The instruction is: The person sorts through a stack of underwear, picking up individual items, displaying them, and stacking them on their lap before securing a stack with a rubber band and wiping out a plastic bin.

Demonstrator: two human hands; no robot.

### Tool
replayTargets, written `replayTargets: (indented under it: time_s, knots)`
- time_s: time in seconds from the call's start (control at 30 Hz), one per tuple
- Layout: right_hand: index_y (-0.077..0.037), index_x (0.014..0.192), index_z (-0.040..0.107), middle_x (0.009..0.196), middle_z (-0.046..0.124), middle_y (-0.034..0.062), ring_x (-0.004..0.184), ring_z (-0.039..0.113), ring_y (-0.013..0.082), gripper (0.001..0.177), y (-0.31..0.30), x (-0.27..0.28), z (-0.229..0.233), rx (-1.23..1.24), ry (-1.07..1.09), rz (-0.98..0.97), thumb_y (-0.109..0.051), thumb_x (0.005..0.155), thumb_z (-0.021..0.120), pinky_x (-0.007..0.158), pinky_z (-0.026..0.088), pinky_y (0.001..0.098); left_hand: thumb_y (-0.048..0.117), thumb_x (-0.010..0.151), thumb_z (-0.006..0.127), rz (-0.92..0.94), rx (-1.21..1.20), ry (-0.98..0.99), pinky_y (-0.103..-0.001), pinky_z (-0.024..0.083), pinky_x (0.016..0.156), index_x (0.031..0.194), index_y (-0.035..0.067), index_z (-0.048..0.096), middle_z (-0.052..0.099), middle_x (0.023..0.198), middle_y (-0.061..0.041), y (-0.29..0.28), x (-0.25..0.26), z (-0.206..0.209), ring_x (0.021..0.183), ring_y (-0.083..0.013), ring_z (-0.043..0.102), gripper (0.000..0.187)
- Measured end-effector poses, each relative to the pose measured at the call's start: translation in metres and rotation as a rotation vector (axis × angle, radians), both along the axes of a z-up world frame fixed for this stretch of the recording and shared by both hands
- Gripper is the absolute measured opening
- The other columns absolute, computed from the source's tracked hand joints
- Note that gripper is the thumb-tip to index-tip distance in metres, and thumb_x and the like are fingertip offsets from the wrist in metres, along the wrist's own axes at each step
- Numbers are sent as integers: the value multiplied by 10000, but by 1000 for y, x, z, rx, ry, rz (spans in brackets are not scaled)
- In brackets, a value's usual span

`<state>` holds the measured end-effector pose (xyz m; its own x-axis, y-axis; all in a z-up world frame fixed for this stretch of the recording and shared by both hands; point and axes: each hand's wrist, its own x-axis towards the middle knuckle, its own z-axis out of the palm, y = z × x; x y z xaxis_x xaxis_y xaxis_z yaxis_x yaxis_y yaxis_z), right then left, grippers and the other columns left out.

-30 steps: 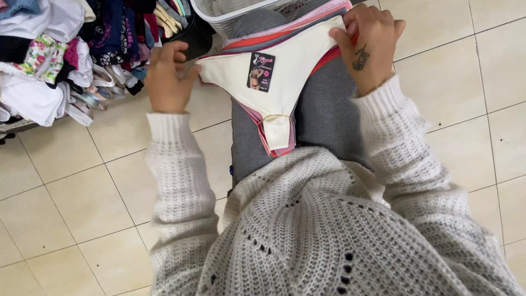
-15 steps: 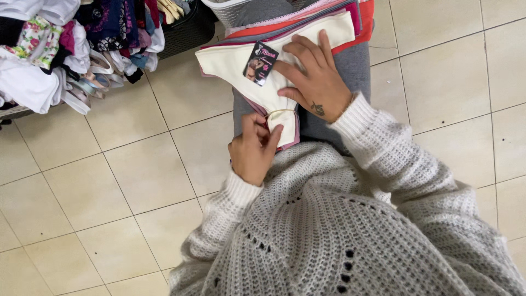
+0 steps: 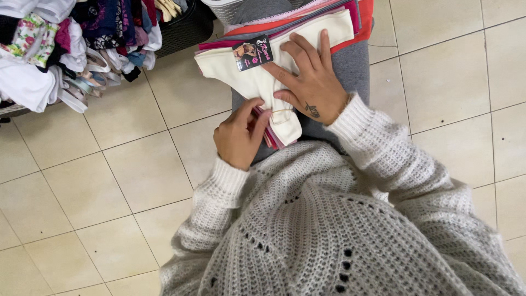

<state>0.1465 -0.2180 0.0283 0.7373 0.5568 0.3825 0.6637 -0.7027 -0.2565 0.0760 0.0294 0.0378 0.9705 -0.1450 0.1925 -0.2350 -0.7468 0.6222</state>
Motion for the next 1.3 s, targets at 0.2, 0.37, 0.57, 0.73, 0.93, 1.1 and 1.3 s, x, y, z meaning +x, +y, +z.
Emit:
replayTargets:
  time_s: [0.2, 0.37, 0.57, 0.73, 0.93, 1.1, 1.3]
  knots:
    - [-178, 1173, 819, 1278, 646, 95, 1207, 640, 409, 221, 2, -73, -35, 301, -49, -195, -396, 1173, 789, 1087, 463, 621, 620, 1034, 832, 106, -67, 385, -555, 685, 897, 1345, 347, 628, 893, 1124, 22, 3, 6, -4, 988, -333, 892, 462]
    - [-209, 1292, 916, 1130, 688, -2, 950, 632, 239, 167, 9, -97, -23, 521, 231, -328, -203, 1162, 810, 898, 532, 413, 500, 1001, 927, -32, -183, 420, -655, 682, 930, 1482, 256, 616, 746, 1364, -154, -1, 0, 25, 1074, -445, 880, 622]
    - [-127, 1200, 910, 996, 652, 78, 930, 704, 316, 100, 10, -78, -22, 668, 457, -292, -112, 1102, 907, 893, 576, 454, 520, 1124, 813, -11, -91, 386, -614, 695, 896, 1311, 327, 735, 605, 1345, -38, -9, -6, 16, 960, -443, 871, 280]
    - [-124, 1125, 911, 985, 658, 65, 952, 703, 230, 81, -11, -67, -41, 773, 720, -265, -115, 1056, 952, 923, 567, 422, 307, 1006, 870, 100, -278, 373, -527, 695, 925, 1233, 356, 789, 658, 1228, 8, 1, -8, -32, 1136, -415, 838, 246]
    - [-91, 1233, 813, 984, 749, 140, 914, 762, 312, 130, -10, -80, -44, 691, 830, -319, -153, 1131, 865, 810, 604, 466, 229, 944, 920, 88, -253, 202, -518, 659, 974, 1254, 305, 821, 611, 1267, -16, 7, -7, -15, 1132, -399, 788, 334]
    - [-67, 1475, 559, 1446, 562, 217, 1332, 627, 454, 660, 29, -120, -62, 1291, 1381, -783, -587, 1139, 790, 1007, 663, 658, 305, 1101, 784, -212, 13, -252, -452, 498, 998, 1253, 349, 871, 613, 1178, 63, 9, 24, 21, 1093, -265, 661, 181]
    - [-19, 1270, 806, 1169, 790, 111, 1152, 709, 286, 370, 46, -124, -78, 1241, 1230, -387, -244, 1009, 940, 825, 600, 414, 499, 1306, 393, -766, 273, -420, -825, 115, 1352, 1645, 273, 724, 622, 1775, -70, 3, 76, -7, 1758, -419, 330, 525]
